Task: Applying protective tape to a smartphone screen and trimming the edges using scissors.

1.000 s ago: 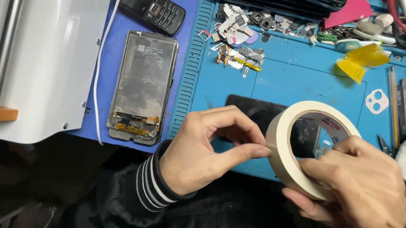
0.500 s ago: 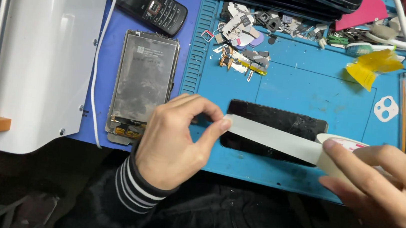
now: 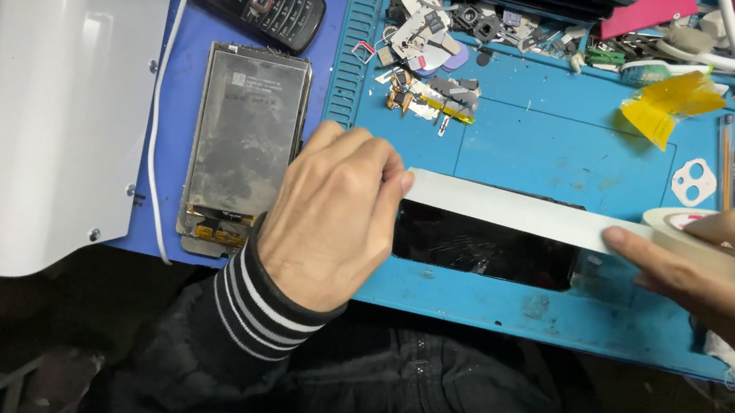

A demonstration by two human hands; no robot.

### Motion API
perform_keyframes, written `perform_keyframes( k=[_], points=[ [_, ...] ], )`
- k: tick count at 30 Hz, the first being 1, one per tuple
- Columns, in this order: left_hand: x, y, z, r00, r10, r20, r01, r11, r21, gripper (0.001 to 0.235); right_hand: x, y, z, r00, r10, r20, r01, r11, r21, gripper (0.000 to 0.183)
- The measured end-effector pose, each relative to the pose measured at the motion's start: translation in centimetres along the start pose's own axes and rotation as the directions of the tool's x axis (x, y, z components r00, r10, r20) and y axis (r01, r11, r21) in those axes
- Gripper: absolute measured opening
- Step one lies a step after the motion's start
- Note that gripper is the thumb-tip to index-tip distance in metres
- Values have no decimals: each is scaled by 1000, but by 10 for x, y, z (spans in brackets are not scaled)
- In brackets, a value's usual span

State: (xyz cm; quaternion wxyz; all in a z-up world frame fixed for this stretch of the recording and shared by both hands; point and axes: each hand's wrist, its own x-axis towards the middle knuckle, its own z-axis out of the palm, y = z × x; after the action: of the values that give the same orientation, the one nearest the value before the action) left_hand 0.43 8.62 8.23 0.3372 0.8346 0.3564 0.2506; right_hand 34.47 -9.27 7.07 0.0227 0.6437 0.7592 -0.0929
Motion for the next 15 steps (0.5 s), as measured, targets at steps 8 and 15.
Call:
perform_keyframes(
  k=[8,15],
  points=[
    [-3,-5,10,1000,-1,-14,3,993,118,11,35,-21,-31,930,-216,296,366,597,-714,79],
    [-13,5,8,998,28,-57,-21,992,124,10,32,-33,-28,947,-90,310,256,795,-551,59]
  ],
)
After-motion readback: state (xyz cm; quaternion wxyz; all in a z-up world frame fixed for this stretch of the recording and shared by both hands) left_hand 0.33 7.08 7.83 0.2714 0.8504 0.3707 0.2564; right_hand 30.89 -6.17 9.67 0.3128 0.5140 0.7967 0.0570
